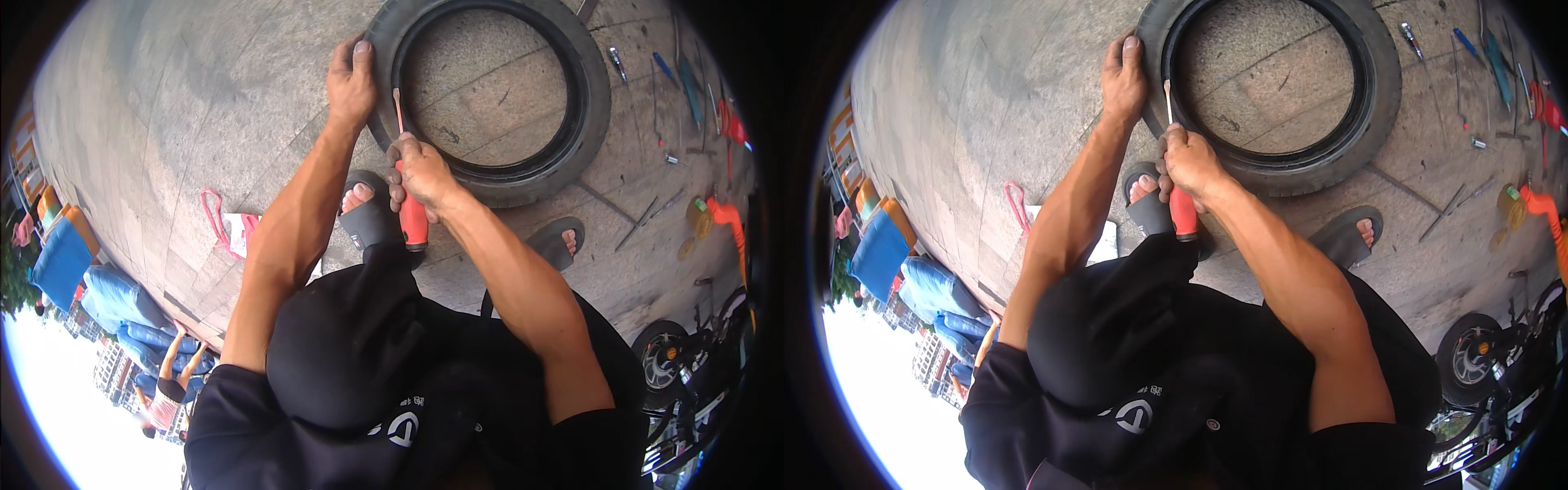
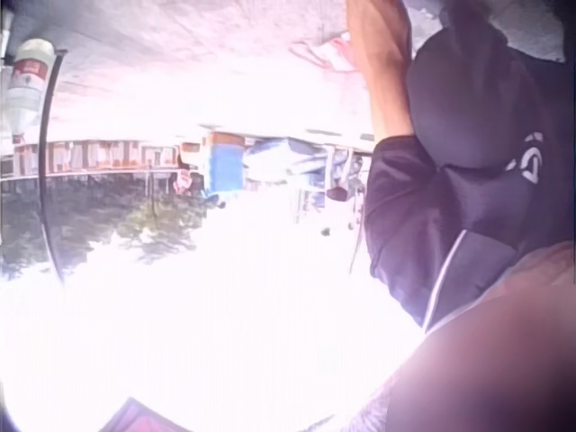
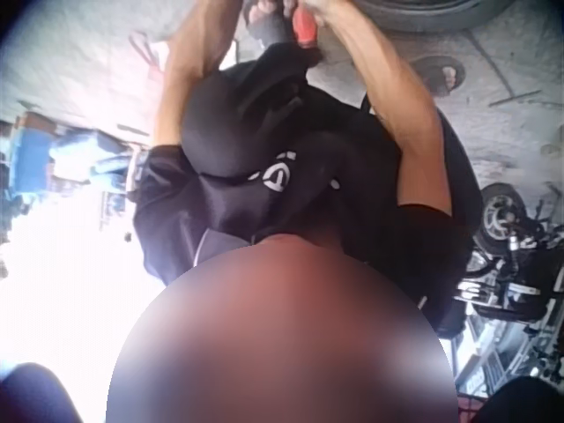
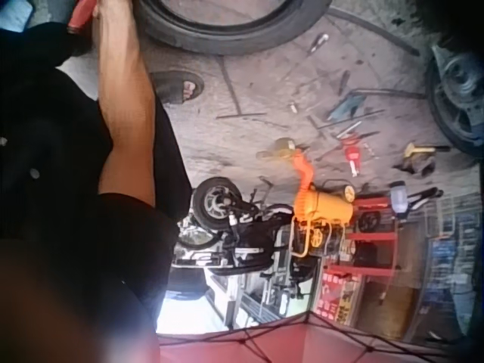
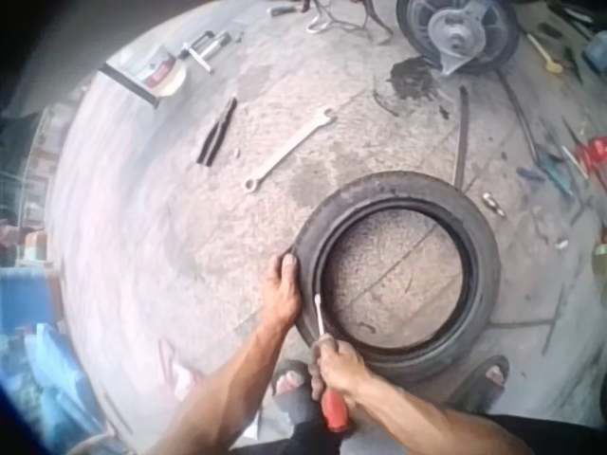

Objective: The person removes a motorcycle tire from the wheel using a metal pry bar and a screwdriver. They pry the tire bead off the rim, detach the tire, and then use a screwdriver to work along the inner edge of the removed tire.

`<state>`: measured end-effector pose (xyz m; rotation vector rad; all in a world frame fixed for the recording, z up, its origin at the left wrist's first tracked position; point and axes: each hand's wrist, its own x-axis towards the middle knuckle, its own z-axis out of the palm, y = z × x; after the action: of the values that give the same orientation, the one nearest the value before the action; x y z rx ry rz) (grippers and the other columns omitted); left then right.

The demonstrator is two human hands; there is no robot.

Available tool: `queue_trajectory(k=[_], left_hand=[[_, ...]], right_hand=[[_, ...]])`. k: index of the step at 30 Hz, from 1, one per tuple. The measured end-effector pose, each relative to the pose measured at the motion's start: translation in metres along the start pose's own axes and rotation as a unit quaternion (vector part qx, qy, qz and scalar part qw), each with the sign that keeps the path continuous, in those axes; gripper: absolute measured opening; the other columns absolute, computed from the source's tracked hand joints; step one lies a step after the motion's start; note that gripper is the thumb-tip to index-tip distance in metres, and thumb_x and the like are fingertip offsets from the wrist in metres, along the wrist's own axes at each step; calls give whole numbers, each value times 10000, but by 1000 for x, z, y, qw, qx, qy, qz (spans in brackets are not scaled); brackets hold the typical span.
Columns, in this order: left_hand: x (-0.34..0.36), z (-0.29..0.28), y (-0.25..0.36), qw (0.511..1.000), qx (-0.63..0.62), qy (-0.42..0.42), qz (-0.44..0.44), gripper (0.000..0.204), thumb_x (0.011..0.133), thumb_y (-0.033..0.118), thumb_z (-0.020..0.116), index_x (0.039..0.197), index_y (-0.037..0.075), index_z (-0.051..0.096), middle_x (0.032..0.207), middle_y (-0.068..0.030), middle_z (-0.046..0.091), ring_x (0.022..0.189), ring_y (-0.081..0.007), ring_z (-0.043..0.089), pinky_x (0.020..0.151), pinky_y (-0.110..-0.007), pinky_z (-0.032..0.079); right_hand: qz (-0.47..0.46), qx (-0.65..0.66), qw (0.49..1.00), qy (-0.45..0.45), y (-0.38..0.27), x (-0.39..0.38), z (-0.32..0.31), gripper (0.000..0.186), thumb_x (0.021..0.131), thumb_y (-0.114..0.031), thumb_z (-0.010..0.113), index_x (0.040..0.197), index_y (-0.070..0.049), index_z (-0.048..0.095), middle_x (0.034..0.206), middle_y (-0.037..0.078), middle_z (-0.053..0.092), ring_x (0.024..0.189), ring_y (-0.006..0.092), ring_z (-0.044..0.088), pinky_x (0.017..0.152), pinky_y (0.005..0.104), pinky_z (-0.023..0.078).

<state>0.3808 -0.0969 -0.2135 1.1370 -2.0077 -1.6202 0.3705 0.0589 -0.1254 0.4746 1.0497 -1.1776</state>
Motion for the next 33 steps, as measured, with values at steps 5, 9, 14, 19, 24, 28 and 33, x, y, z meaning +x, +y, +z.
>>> queue_trajectory(k=[5,9,14,19,24,28,33], left_hand=[[1,0,-2,1000,-25,-6,-10,404,994,311,563,1233,-13,603,1122,-156,670,1048,-193,607,933,-316,471],[-3,0,1,1000,-2,-1,10,401,995,301,565,1229,-22,603,1117,-153,673,1040,-187,609,922,-311,477],[-4,-1,4,1000,-4,1,-4,390,996,291,560,1225,-23,602,1106,-148,673,1032,-179,608,910,-309,481],[-2,-1,6,999,-11,-6,-43,372,1002,287,548,1205,-19,606,1101,-141,671,1020,-177,606,902,-312,481],[-2,-1,8,1000,22,-6,-20,364,1019,353,521,1165,31,608,1017,-64,634,935,-129,542,846,-286,462],[-4,1,5,999,-25,-11,-17,377,1019,353,520,1176,22,606,1027,-61,637,943,-127,544,856,-281,458],[-4,0,2,1000,-5,-5,-3,388,1018,352,526,1180,8,602,1028,-57,639,946,-124,546,863,-276,457]], right_hand=[[-32,31,999,29,11,14,8,430,1054,-384,277,813,-82,464,615,23,443,419,131,440,406,331,450],[-59,24,998,26,21,16,7,432,1055,-379,279,803,-80,462,616,26,454,410,127,435,398,330,445],[-22,33,999,24,-2,16,12,431,1052,-389,286,803,-87,467,613,18,448,421,118,431,410,325,443],[-114,10,990,79,-43,32,6,413,1045,-404,302,836,-94,477,632,10,454,447,118,437,443,323,447],[-34,-28,999,31,-7,10,5,440,1044,-400,295,805,-77,473,629,21,444,435,129,440,426,337,454],[-34,-9,999,30,9,4,5,458,1046,-389,287,777,-70,474,627,28,450,433,130,445,423,336,464],[-97,22,995,14,-2,13,2,451,1050,-402,294,795,-79,478,631,17,450,439,120,437,435,328,467]])
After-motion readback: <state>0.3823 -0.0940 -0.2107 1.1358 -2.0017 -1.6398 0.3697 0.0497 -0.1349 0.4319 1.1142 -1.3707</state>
